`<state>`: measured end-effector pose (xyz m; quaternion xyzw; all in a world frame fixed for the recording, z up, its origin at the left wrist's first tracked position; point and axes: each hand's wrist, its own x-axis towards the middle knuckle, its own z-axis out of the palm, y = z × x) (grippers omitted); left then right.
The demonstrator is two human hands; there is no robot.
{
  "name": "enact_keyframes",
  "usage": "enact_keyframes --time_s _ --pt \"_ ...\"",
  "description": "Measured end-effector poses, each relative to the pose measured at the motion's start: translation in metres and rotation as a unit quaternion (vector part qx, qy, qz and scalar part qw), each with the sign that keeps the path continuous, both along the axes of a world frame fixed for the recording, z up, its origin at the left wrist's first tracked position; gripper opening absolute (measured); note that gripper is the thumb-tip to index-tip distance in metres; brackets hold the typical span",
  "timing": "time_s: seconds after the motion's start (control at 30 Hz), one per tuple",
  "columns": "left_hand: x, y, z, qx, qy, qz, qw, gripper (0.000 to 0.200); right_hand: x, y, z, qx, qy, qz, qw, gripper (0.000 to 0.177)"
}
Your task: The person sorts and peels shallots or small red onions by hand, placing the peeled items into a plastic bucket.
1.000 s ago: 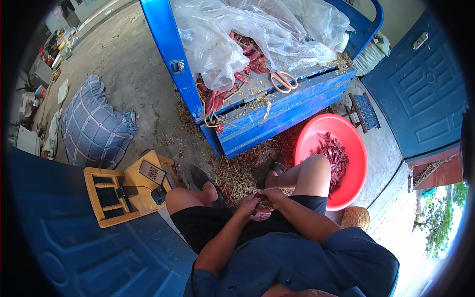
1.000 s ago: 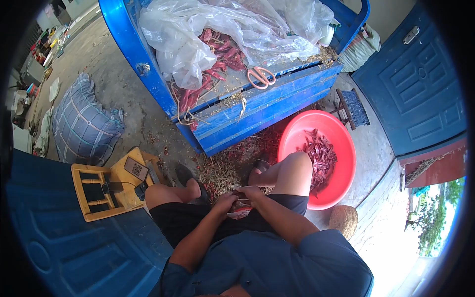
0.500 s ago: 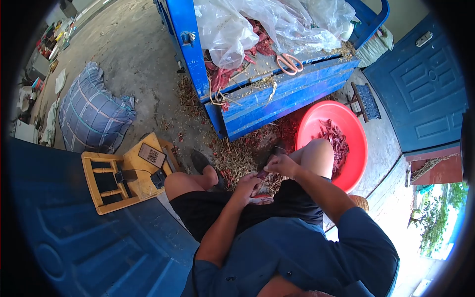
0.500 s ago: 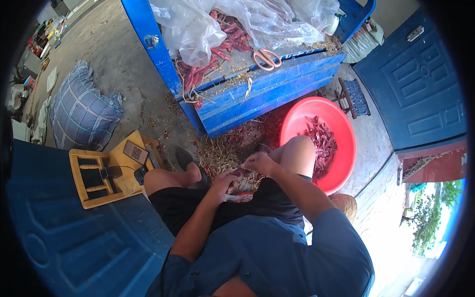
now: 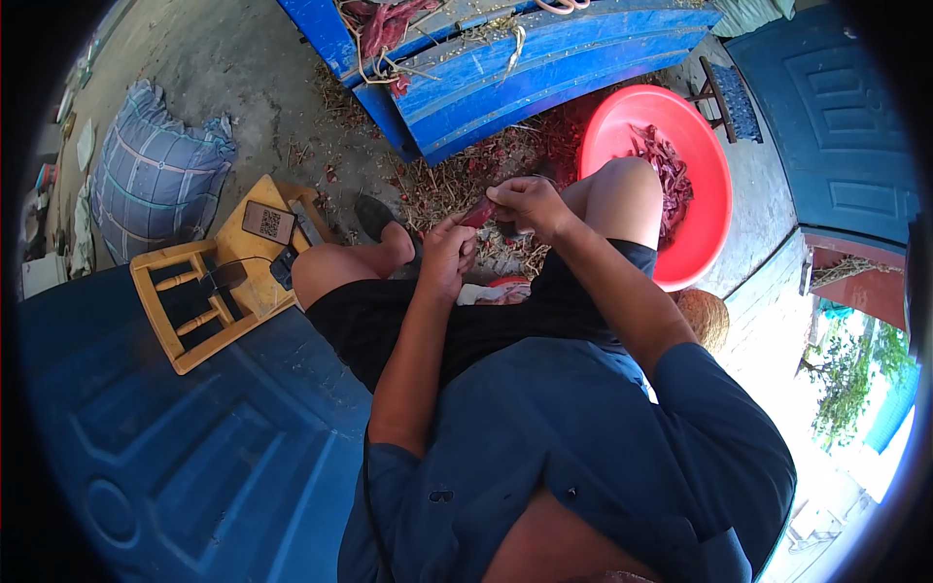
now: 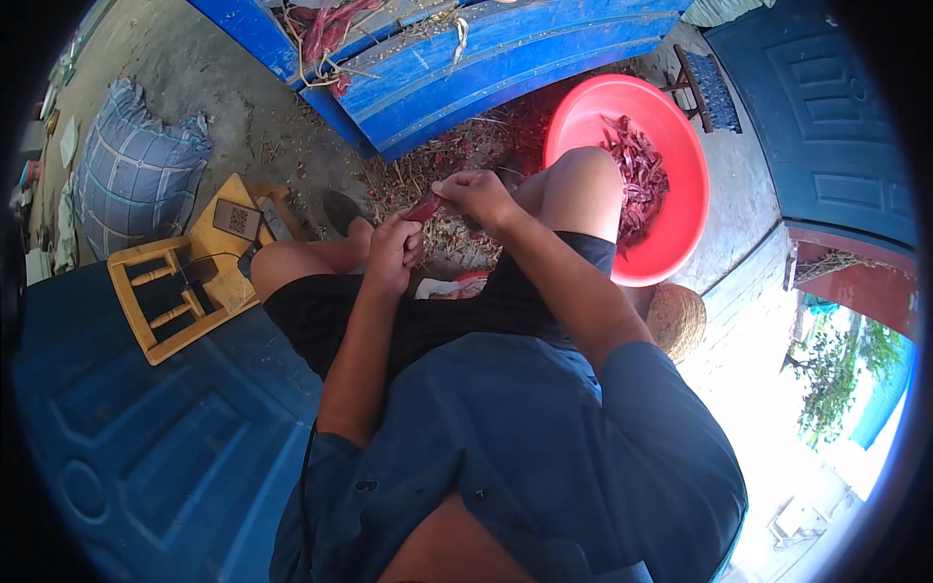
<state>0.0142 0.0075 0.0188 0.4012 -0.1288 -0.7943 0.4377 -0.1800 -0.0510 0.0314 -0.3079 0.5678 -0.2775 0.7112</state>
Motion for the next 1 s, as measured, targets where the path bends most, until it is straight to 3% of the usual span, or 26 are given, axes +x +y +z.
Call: enact_keyframes --time_s 0.03,0.07,0.1,0.13,0.17,0.2,0.23,0.3,0.37,0.47,0.5,0.57,0.6,0.67,0.7,0.73,0.77,0.87,0.9,0.93,1.0 --pt "0.001 0.005 -0.001 0.022 -0.021 -0.019 0.999 0.027 -0.005 0.0 -0.002 -0.068 0.145 0.089 0.983 0.024" --pt "0.001 0.006 -0.003 0.041 -0.04 -0.035 0.998 0.027 -0.012 -0.002 -0.002 -0.177 0.207 0.17 0.947 0.015" --pt "0.0 0.007 -0.006 0.043 -0.04 -0.037 0.998 0.027 -0.019 -0.007 -0.003 -0.175 0.207 0.169 0.948 0.015" --pt "0.001 0.01 -0.009 0.04 -0.044 -0.049 0.997 0.026 -0.024 -0.014 0.005 -0.335 0.219 0.273 0.875 0.012" --pt "-0.001 0.009 -0.012 0.033 -0.047 -0.06 0.997 0.024 -0.029 -0.023 0.019 -0.483 0.224 0.367 0.763 0.009" --pt "-0.001 0.009 -0.014 0.036 -0.046 -0.061 0.996 0.024 -0.028 -0.029 0.041 -0.494 0.243 0.442 0.708 0.009" --pt "-0.002 0.007 -0.016 0.031 -0.04 -0.052 0.997 0.024 -0.026 -0.038 0.043 -0.492 0.244 0.443 0.709 0.009" --pt "0.004 0.005 -0.02 0.027 -0.033 -0.045 0.998 0.023 -0.023 -0.056 0.045 -0.567 0.287 0.505 0.584 0.01" --pt "0.023 -0.001 -0.023 0.029 -0.027 0.034 0.999 0.017 -0.023 -0.065 0.059 -0.563 0.304 0.507 0.578 0.014" --pt "0.028 0.001 -0.022 0.02 -0.041 0.016 0.999 0.014 -0.022 -0.074 0.049 -0.458 0.299 0.42 0.725 0.016" --pt "0.026 0.002 -0.02 0.017 -0.041 -0.005 0.999 0.014 -0.022 -0.07 0.036 -0.458 0.298 0.418 0.726 0.016" --pt "0.024 0.003 -0.022 0.03 -0.034 0.004 0.999 0.013 -0.025 -0.053 0.009 -0.467 0.306 0.29 0.777 0.024" --pt "0.025 0.002 -0.024 0.038 -0.02 0.017 0.999 0.013 -0.031 -0.046 -0.008 -0.465 0.307 0.289 0.778 0.024" --pt "0.027 0.0 -0.023 0.043 -0.017 0.047 0.998 0.015 -0.043 -0.034 -0.03 -0.629 0.365 0.309 0.613 0.033" --pt "0.027 0.0 -0.021 0.044 -0.017 0.046 0.998 0.015 -0.041 -0.028 -0.032 -0.629 0.365 0.309 0.613 0.033" --pt "0.027 -0.001 -0.019 0.045 -0.028 0.048 0.997 0.015 -0.028 -0.018 -0.017 -0.364 0.243 0.234 0.868 0.034" --pt "0.025 -0.003 -0.017 0.045 -0.04 0.047 0.997 0.016 -0.015 -0.005 -0.005 -0.043 0.082 0.122 0.988 0.036" --pt "0.011 0.0 -0.016 0.058 -0.067 -0.001 0.996 0.017 0.009 0.018 0.009 -0.115 0.04 0.141 0.982 0.032" --pt "0.006 0.002 -0.016 0.066 -0.077 -0.02 0.995 0.018 0.011 0.021 -0.015 -0.124 0.0 0.121 0.985 0.027" --pt "0.002 0.004 -0.015 0.072 -0.087 -0.038 0.993 0.018 0.011 0.022 -0.016 -0.175 0.053 0.133 0.974 0.024" --pt "-0.003 0.005 -0.007 0.056 -0.09 -0.044 0.993 0.016 0.002 0.018 0.0 -0.174 0.114 0.14 0.968 0.023"
